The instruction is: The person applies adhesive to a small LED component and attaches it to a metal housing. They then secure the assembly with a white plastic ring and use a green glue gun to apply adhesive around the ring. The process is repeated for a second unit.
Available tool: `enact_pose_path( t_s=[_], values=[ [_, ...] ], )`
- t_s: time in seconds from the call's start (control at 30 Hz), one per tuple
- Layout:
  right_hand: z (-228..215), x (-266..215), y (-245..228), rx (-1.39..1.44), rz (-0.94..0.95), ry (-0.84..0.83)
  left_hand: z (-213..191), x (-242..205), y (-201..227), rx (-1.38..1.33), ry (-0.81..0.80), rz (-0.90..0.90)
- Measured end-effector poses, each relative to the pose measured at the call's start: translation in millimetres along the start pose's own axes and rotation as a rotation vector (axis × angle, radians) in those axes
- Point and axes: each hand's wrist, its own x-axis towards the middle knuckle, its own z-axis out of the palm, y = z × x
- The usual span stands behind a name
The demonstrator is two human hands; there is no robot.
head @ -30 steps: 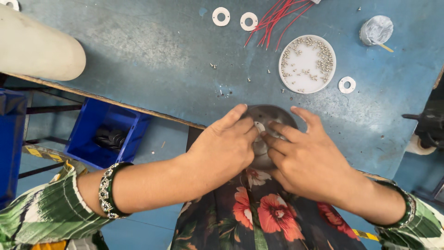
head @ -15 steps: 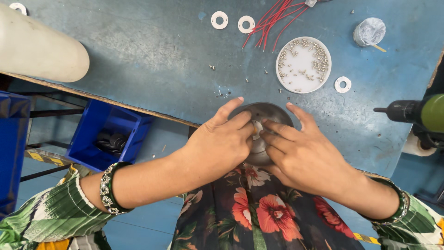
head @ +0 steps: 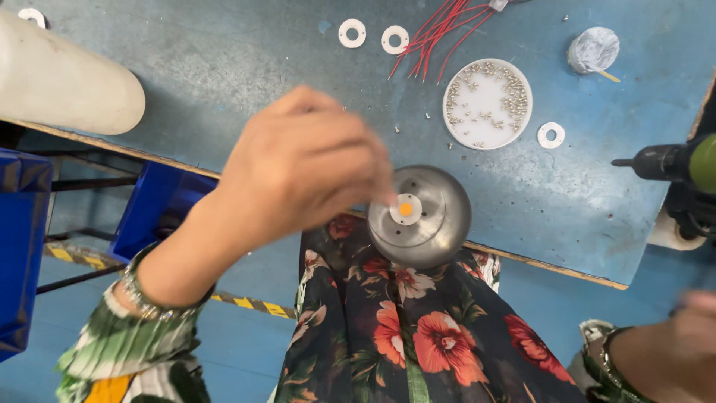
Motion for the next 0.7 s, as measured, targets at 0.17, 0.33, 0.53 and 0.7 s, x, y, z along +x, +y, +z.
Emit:
enact_pose_path(
  t_s=[0.17,0.33,0.53,0.7],
  values=[
    [-10,-1,40,0.237,0.114,0.148,68,32,-45,-0.251,-0.008,-0.235],
    [-15,11,59,0.57,0.094,0.24,154,59,-78,-0.178,-0.1,-0.178],
    [-14,29,60,0.837,-0.031,0.272,229,66,-115,0.19,-0.361,-0.101],
    [0,27,52,0.963,-0.095,0.23,251,70,-126,0.259,-0.381,-0.035]
  ],
)
